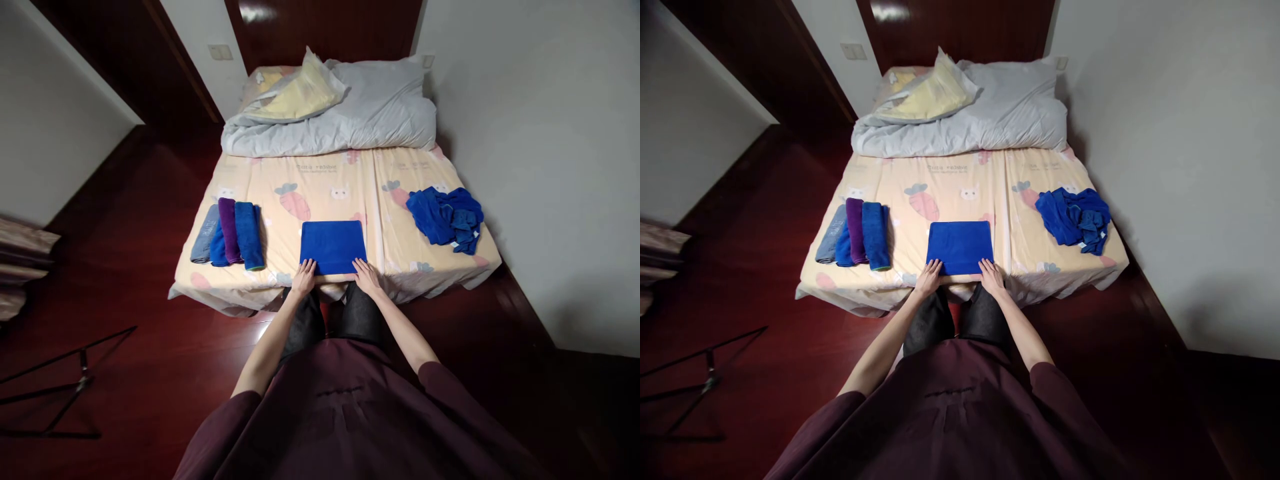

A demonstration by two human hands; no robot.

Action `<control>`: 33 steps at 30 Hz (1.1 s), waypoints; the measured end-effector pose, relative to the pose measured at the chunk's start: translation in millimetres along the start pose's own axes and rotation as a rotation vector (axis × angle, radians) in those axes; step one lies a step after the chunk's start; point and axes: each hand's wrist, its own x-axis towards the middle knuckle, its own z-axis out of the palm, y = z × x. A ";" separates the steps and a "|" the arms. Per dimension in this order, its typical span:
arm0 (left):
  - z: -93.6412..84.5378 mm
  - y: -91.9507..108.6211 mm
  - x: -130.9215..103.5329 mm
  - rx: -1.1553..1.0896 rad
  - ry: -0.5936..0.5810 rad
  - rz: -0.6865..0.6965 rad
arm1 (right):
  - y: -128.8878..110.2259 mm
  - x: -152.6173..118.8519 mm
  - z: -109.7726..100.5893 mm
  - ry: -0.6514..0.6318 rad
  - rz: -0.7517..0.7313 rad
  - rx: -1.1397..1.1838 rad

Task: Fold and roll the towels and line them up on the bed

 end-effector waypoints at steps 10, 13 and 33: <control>6.8 -13.1 16.9 0.075 -0.052 0.015 | 4.3 14.1 -2.4 -0.006 0.101 -0.009; 6.0 -10.7 22.8 0.079 -0.042 0.008 | 1.3 23.8 -6.2 -0.050 0.141 -0.029; -36.6 -29.3 -11.0 -0.288 0.020 -0.165 | 30.9 -4.2 -27.2 0.043 0.221 0.498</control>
